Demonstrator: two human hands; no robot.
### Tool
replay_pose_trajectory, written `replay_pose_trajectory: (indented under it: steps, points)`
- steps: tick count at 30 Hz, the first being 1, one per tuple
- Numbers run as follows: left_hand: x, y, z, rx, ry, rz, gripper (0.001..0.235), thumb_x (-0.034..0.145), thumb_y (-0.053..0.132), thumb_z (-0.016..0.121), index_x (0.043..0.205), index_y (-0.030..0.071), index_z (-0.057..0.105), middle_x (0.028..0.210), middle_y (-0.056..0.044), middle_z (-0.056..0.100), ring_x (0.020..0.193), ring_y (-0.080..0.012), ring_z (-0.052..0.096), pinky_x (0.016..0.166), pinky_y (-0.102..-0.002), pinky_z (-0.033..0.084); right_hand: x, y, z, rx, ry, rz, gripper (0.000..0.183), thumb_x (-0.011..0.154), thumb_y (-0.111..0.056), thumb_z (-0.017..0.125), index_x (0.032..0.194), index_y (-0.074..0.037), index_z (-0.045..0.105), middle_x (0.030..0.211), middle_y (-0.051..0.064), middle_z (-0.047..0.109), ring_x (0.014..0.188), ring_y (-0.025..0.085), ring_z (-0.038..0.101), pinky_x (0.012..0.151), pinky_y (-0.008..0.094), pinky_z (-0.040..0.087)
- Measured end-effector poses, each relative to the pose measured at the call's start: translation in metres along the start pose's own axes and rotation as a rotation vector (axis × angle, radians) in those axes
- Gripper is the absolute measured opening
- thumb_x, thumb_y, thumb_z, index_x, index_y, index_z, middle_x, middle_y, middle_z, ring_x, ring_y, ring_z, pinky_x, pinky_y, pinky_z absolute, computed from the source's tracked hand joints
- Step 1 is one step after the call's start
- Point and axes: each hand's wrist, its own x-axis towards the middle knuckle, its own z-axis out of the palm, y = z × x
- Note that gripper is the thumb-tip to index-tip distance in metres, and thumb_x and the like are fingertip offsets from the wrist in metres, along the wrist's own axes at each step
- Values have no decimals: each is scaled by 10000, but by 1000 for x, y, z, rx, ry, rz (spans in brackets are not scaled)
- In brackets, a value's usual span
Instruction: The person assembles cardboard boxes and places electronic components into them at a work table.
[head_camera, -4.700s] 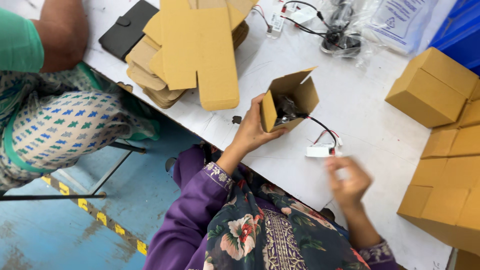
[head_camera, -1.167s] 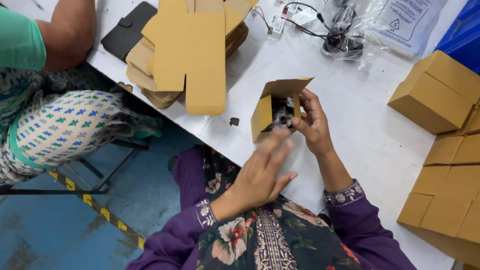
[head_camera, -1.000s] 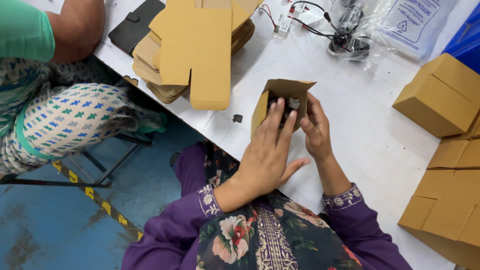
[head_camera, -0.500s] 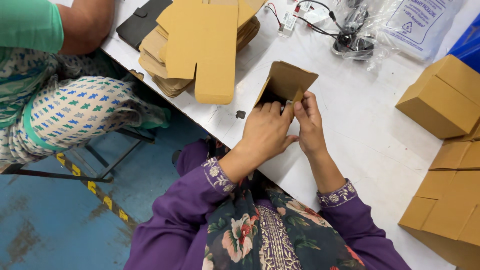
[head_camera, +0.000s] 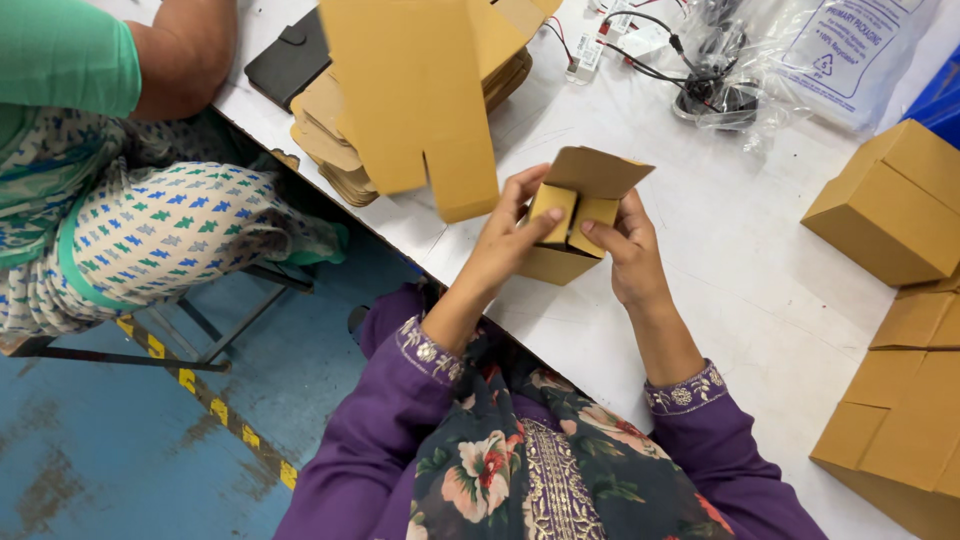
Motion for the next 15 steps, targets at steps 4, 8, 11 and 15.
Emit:
replay_pose_trajectory:
  steps: [4, 8, 11, 15]
  points:
    - [5, -26, 2, -28, -50, -3, 446, 942, 13, 581, 1377, 81, 512, 1309, -110, 583, 1248, -196, 569, 1087, -373, 478, -4, -4, -2, -30, 30, -163, 561, 817, 49, 575, 1359, -88, 519, 1314, 56, 596, 1257, 170, 564, 1071, 319, 459]
    - [12, -25, 7, -64, -3, 313, 196, 1006, -3, 570, 1149, 105, 650, 1378, -78, 601, 1344, -231, 566, 1178, -401, 458, -7, 4, 11, -227, 85, -502, 184, 957, 62, 605, 1079, -72, 634, 1246, 71, 622, 1295, 218, 584, 1131, 359, 480]
    - [8, -10, 9, 84, -6, 443, 170, 996, 31, 569, 1072, 135, 680, 1332, -99, 635, 1434, -304, 495, 1236, -457, 387, -9, 1, 13, -199, 63, -549, 139, 1012, -111, 572, 969, -46, 687, 1233, 85, 684, 1353, 276, 567, 1201, 416, 435]
    - [-45, 31, -34, 665, 89, 596, 345, 1001, 164, 669, 1331, 99, 597, 1470, -127, 594, 1502, -416, 432, 1283, -516, 318, -15, -23, 4, -523, -29, -628, 462, 1031, -437, 509, 1085, -25, 711, 1331, 77, 681, 1421, 301, 476, 1241, 460, 343]
